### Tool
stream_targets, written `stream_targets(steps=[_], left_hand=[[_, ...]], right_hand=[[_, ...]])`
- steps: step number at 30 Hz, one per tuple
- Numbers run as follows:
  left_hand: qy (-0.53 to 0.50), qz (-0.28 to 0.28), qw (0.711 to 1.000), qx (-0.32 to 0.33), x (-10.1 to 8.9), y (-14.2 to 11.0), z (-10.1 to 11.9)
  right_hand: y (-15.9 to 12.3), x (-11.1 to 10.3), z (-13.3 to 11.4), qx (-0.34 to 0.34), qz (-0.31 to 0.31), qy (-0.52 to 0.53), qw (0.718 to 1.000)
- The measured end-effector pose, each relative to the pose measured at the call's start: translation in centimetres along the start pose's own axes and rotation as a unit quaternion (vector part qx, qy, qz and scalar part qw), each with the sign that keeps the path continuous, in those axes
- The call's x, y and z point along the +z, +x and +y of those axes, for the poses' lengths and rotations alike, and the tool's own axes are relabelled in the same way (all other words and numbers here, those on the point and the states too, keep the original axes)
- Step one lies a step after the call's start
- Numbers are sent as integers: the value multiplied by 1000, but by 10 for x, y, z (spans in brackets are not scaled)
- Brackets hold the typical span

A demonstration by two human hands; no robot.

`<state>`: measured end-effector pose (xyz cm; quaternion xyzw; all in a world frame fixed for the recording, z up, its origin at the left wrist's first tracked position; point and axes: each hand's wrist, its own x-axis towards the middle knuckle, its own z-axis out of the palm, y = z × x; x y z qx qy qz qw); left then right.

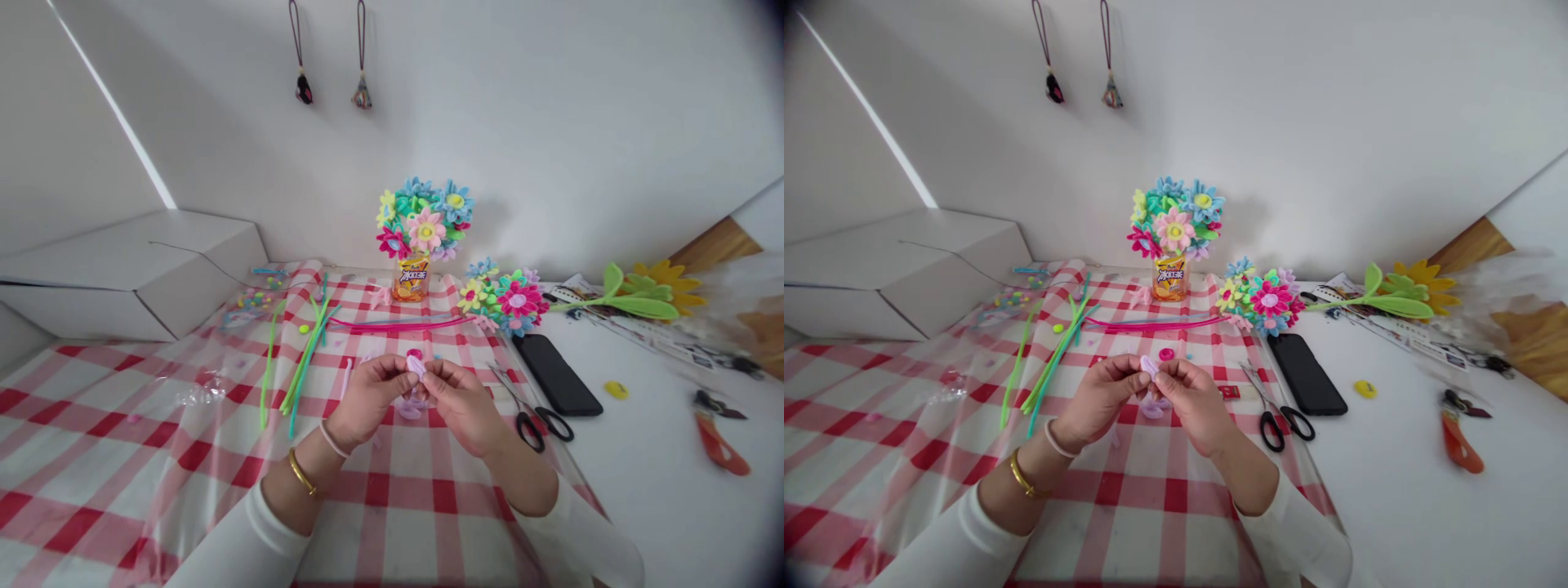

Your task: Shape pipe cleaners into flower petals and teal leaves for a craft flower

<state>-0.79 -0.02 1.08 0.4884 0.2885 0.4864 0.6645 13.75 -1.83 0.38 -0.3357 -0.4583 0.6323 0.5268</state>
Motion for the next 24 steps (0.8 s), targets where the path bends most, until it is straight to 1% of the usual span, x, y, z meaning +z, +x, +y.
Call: stream_targets(steps=[2,5,8,11,17,22,24], left_hand=[[21,2,1000,1,1,1,0],[30,5,1000,-7,0,2,0],[-9,2,1000,-25,-2,3,-1],[-61,0,997,-43,-5,4,-2],[-93,44,993,-49,-8,6,-3],[-100,8,993,-65,-6,3,-2],[-99,5,993,-66,-5,2,-2]], right_hand=[[0,-1,0,0,-2,-14,1000],[2,-2,1,11,13,-26,1000],[3,-4,1,18,29,-34,999],[3,-6,0,13,26,-62,998],[2,-7,-3,11,18,-112,993],[0,-6,-4,19,-11,-106,994],[-1,-5,-4,21,-24,-103,994]])
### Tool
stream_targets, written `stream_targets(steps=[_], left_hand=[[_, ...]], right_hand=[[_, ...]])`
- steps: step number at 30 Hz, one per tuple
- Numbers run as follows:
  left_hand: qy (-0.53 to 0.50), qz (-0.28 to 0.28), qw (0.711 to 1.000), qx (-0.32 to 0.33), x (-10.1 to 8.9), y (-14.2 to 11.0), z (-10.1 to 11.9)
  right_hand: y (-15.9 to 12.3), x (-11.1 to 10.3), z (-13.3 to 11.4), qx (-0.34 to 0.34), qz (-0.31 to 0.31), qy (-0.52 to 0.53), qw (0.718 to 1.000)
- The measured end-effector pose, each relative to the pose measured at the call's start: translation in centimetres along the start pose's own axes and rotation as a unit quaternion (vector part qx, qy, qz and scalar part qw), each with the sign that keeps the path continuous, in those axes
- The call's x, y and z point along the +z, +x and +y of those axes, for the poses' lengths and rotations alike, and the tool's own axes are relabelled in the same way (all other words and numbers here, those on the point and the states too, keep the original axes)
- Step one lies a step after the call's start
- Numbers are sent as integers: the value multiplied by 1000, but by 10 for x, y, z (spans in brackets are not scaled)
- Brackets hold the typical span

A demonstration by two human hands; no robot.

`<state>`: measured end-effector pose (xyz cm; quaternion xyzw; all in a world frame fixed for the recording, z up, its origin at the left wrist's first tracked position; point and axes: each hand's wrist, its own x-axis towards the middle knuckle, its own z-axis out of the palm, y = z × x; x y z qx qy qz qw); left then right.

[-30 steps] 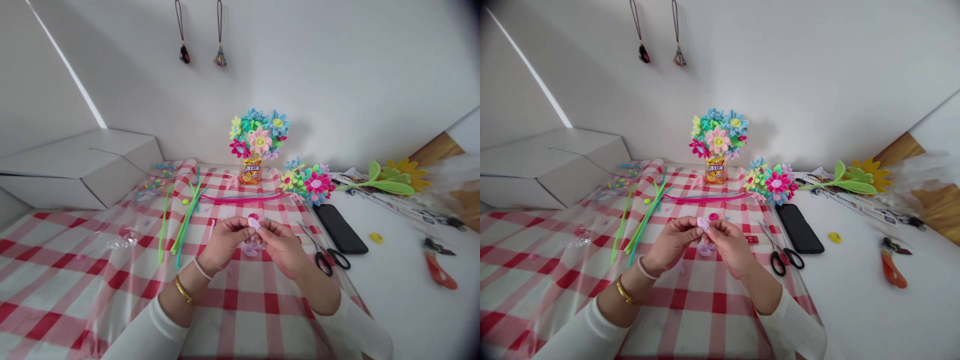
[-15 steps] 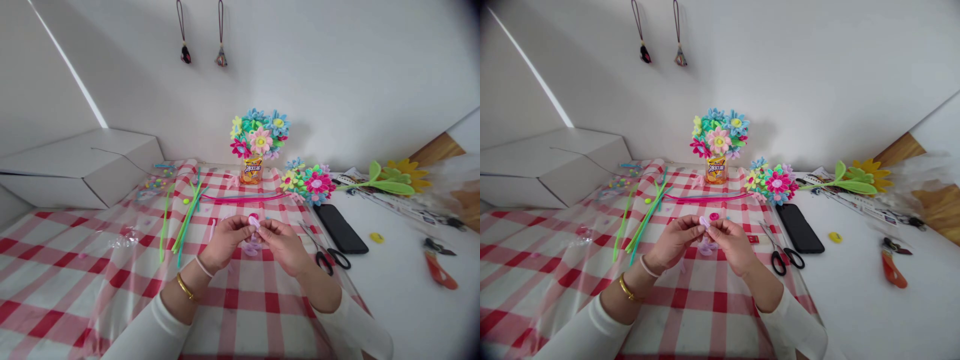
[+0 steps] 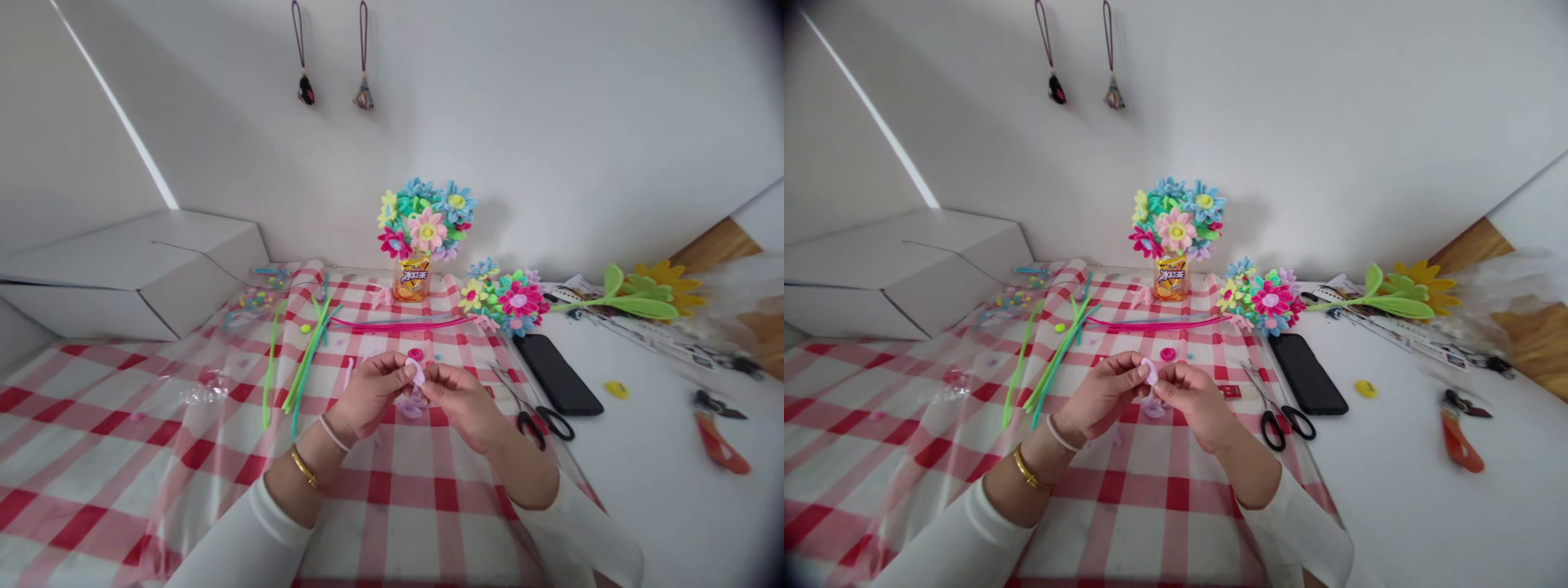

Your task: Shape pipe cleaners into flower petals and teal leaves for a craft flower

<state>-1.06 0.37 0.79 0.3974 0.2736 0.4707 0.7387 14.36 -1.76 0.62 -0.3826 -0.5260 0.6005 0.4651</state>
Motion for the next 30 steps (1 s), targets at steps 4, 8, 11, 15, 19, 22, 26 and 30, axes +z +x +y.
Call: stream_targets(steps=[4,8,11,15,19,22,26,30], left_hand=[[4,29,999,13,-1,2,-2],[1,51,999,20,-3,5,-4],[-1,33,999,-2,-2,4,-4],[-8,0,999,-40,-2,1,1],[73,40,996,10,-10,3,12],[108,158,976,104,-23,7,27],[341,312,873,155,-47,9,46],[665,375,639,89,-70,5,58]], right_hand=[[1,2,0,-22,32,-42,998],[3,2,0,-39,46,-97,994],[2,0,-1,-38,41,-107,993],[1,-2,-4,-25,26,-101,994],[3,-7,-3,-34,101,-160,981],[6,-14,-1,-44,145,-243,958],[8,-22,3,-57,131,-323,936],[9,-26,5,-68,98,-378,918]])
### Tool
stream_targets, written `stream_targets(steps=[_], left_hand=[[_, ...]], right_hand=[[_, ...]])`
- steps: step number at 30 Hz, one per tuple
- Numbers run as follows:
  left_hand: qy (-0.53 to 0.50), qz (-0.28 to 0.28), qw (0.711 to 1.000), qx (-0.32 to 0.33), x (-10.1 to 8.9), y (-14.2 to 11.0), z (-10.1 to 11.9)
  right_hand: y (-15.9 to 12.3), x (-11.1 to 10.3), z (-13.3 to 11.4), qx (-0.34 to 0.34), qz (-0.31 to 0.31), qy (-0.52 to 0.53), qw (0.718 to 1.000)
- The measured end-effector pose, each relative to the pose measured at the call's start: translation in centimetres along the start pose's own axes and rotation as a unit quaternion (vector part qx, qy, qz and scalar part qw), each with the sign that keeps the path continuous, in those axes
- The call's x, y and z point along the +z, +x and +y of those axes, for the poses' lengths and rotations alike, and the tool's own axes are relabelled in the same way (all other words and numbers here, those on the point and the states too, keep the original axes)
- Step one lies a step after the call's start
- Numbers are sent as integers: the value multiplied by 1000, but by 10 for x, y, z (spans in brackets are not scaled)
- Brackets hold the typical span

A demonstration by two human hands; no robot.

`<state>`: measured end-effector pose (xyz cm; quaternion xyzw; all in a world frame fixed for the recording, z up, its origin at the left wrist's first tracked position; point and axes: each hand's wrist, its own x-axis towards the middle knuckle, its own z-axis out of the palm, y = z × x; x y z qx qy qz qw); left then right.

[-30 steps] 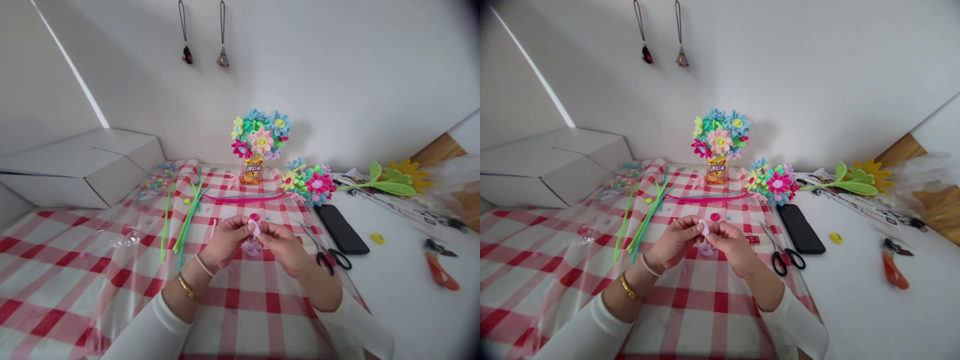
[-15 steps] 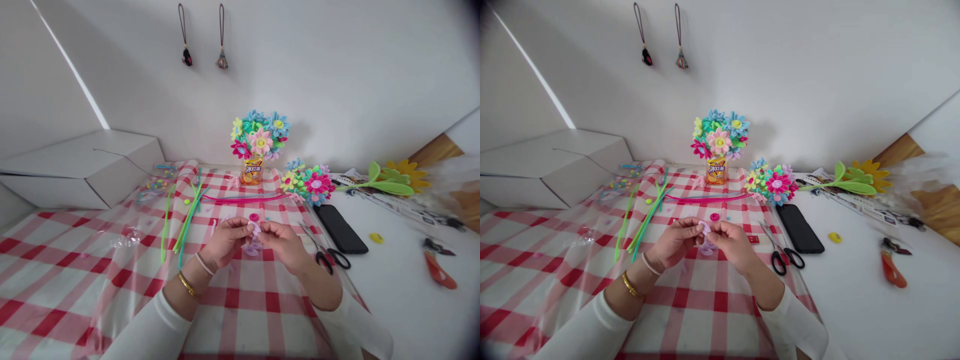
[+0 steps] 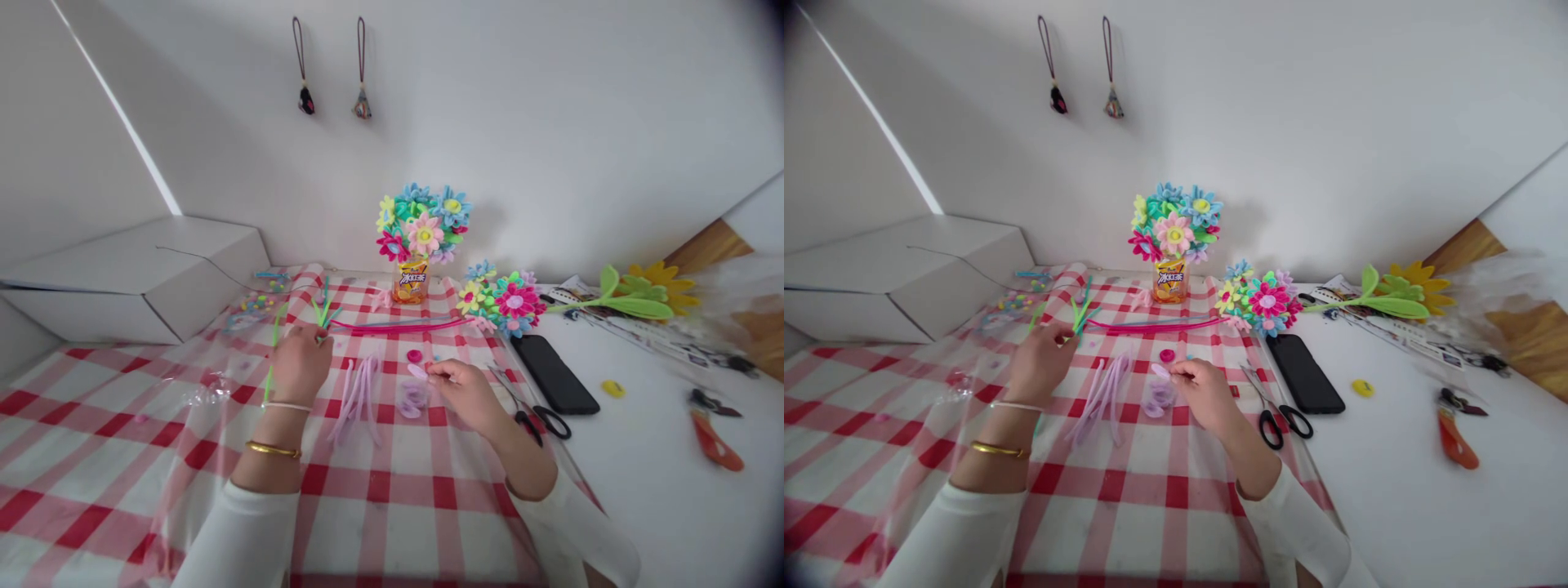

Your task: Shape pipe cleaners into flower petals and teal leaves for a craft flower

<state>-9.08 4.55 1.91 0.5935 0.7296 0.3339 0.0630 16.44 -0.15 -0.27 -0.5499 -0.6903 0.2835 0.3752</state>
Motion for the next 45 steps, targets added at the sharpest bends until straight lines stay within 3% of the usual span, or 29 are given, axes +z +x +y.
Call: stream_targets(steps=[2,4,9,14,21,26,28,30,32,34,36,37,39,42,45], left_hand=[[129,-10,991,-39,-2,4,-10],[184,-41,979,-74,-2,6,-18],[203,-118,965,-113,3,9,-27],[189,-149,964,-111,6,9,-30],[170,-152,967,-116,4,10,-32],[156,-125,972,-122,-3,14,-28],[102,-89,984,-119,-5,14,-25],[-38,-44,991,-122,-6,12,-20],[-261,-32,956,-130,-6,7,-12],[-477,-111,865,-109,-7,0,-2],[-585,-204,779,-98,-8,-9,10],[-602,-246,752,-107,-7,-14,17],[-607,-301,728,-107,-4,-25,27],[-556,-383,733,-81,3,-40,39],[-508,-448,735,-30,10,-49,44]], right_hand=[[0,0,1,-9,-21,-16,1000],[0,1,3,-12,-42,-25,999],[1,4,11,-27,-76,-38,996],[1,4,16,-12,-91,-33,995],[1,-1,5,19,-16,-32,999],[1,-2,4,19,18,-15,1000],[1,-2,4,17,28,-3,999],[1,-1,3,17,36,5,999],[1,0,1,17,44,15,999],[1,0,-1,8,56,25,998],[1,0,-4,-16,76,28,997],[-1,-1,-5,-36,90,25,995],[-4,-2,-9,-97,127,2,987],[-10,-5,-15,-216,174,-80,957],[-13,-7,-23,-292,164,-184,924]])
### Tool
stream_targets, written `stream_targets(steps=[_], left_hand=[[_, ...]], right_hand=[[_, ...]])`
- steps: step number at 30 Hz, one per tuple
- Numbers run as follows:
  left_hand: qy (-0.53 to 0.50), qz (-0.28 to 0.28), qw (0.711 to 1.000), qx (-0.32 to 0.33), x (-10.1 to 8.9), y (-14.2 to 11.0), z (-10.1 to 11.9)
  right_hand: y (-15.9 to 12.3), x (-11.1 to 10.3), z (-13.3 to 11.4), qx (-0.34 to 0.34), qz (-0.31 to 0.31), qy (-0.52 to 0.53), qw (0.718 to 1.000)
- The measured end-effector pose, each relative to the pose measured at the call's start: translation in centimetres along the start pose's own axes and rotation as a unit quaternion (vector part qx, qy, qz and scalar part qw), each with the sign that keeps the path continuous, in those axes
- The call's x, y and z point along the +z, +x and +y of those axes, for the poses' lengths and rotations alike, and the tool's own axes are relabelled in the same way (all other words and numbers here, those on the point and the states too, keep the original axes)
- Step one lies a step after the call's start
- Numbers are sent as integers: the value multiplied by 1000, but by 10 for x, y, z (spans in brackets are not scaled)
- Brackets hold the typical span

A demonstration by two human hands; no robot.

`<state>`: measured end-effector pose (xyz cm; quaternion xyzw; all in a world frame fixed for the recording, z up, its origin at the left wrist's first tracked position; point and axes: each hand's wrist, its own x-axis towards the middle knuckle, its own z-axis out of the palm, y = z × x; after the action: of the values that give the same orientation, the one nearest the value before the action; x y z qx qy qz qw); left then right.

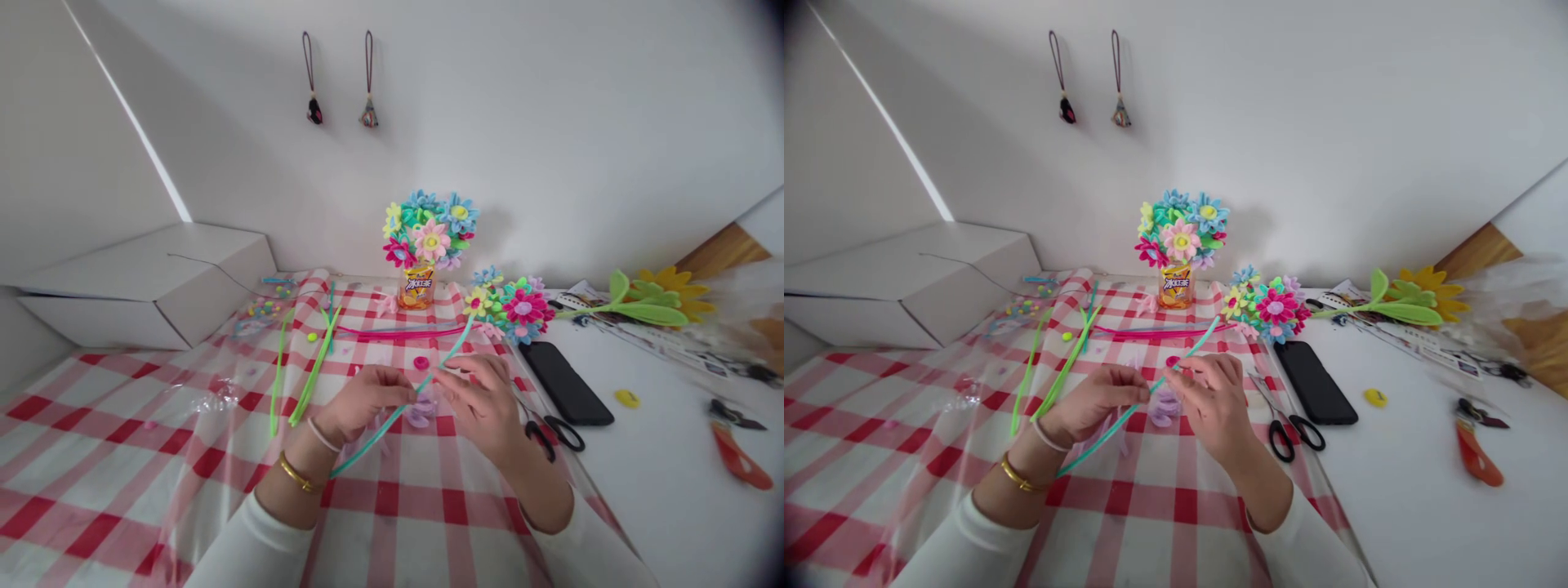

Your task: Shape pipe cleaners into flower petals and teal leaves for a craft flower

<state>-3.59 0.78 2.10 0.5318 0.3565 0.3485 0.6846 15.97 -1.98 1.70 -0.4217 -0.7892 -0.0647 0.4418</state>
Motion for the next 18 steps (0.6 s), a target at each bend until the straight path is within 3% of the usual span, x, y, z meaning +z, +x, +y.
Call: stream_targets(steps=[6,12,15,18], left_hand=[[52,-21,998,-2,2,0,-3],[25,-29,999,-3,2,0,-2],[-17,-34,999,5,4,1,-3],[-75,-36,997,9,8,1,-5]], right_hand=[[6,-4,-5,-69,-57,-100,991],[6,-8,-7,-96,-67,-95,989],[5,-9,-9,-69,-82,-45,993],[3,-8,-11,45,-79,76,993]])
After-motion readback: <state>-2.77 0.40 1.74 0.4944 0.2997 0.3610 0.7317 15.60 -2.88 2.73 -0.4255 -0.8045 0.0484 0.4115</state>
